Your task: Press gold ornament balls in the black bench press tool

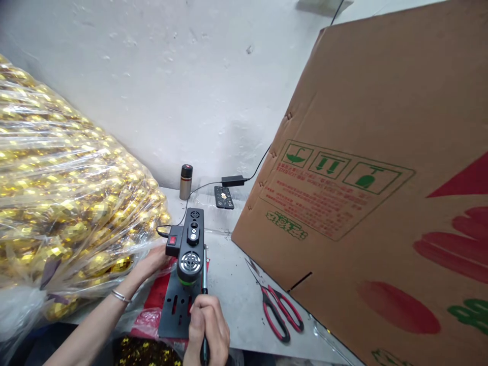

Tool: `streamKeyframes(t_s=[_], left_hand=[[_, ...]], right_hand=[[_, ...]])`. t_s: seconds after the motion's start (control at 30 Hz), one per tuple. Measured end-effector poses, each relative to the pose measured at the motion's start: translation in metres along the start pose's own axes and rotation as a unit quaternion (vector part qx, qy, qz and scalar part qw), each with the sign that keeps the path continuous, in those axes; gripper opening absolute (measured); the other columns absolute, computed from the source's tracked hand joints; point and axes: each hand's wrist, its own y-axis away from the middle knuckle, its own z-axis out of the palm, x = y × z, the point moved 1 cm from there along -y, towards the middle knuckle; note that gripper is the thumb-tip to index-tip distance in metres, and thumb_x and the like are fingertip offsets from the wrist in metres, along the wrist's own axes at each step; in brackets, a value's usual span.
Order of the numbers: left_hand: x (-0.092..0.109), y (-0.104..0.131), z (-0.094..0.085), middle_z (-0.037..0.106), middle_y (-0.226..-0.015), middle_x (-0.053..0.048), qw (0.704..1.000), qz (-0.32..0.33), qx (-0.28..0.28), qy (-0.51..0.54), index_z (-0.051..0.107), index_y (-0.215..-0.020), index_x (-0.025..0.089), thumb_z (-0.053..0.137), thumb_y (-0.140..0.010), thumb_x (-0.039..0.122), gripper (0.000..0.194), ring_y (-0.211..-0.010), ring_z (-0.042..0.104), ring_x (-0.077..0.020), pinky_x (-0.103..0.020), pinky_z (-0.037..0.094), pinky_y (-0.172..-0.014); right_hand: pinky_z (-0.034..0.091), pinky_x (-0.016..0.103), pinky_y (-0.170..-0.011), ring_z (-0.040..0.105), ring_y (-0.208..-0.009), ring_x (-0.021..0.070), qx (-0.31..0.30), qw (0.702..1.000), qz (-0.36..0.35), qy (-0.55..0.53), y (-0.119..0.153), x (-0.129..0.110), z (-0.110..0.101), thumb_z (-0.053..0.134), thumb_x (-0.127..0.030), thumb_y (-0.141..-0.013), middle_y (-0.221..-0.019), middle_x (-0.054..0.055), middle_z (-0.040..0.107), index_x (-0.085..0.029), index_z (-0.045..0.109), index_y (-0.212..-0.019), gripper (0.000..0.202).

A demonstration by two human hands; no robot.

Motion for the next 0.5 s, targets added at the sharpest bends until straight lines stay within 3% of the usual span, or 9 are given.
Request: streamKeyframes(t_s=[0.13, 0.27, 0.37, 0.43, 0.5], left_hand=[[0.002, 0.012, -0.008, 0.075, -0.077, -0.007, 0.998, -0.034, -0.048, -0.005, 0.067, -0.079, 0.023, 0.064, -0.08, 0.034, 0.011, -0.08, 0.075, -0.0293, -0.039, 0.059, -0.08], [0.011, 0.053, -0.03, 0.076, -0.118, -0.016, 0.991, -0.107, -0.021, 0.082, 0.067, -0.119, 0.017, 0.066, -0.08, 0.051, 0.051, -0.109, 0.074, -0.0345, -0.047, 0.057, -0.098], [0.023, 0.095, -0.033, 0.077, -0.123, -0.014, 0.94, -0.217, -0.006, 0.262, 0.066, -0.128, 0.017, 0.07, -0.077, 0.066, 0.071, -0.116, 0.072, -0.0359, -0.048, 0.056, -0.104], [0.032, 0.12, -0.024, 0.078, -0.122, -0.012, 0.899, -0.271, 0.0, 0.345, 0.068, -0.127, 0.018, 0.07, -0.078, 0.073, 0.074, -0.118, 0.072, -0.0356, -0.046, 0.057, -0.105], [0.039, 0.137, -0.01, 0.079, -0.122, -0.011, 0.877, -0.295, 0.004, 0.38, 0.068, -0.126, 0.019, 0.068, -0.078, 0.078, 0.077, -0.119, 0.072, -0.0349, -0.045, 0.058, -0.104]], right_hand=[[0.039, 0.026, -0.066, 0.049, -0.068, 0.011, -0.014, 1.0, -0.018, -0.014, -0.001, 0.001, -0.003, 0.043, -0.013, -0.107, -0.074, -0.002, 0.051, -0.022, 0.048, -0.074, 0.034], [0.04, 0.025, -0.061, 0.051, -0.065, 0.0111, -0.042, 0.998, -0.049, 0.003, -0.006, 0.007, -0.008, 0.044, -0.01, -0.105, -0.073, -0.002, 0.052, -0.022, 0.049, -0.076, 0.032], [0.04, 0.023, -0.057, 0.052, -0.062, 0.0098, -0.07, 0.994, -0.088, 0.015, -0.011, 0.01, -0.012, 0.044, -0.009, -0.104, -0.073, -0.002, 0.053, -0.022, 0.051, -0.079, 0.029], [0.041, 0.022, -0.057, 0.052, -0.062, 0.0091, -0.076, 0.992, -0.101, 0.017, -0.016, 0.01, -0.013, 0.045, -0.009, -0.104, -0.072, -0.003, 0.052, -0.022, 0.051, -0.08, 0.028], [0.042, 0.021, -0.058, 0.051, -0.062, 0.0084, -0.077, 0.991, -0.104, 0.019, -0.02, 0.009, -0.013, 0.045, -0.008, -0.104, -0.071, -0.004, 0.051, -0.022, 0.05, -0.08, 0.028]])
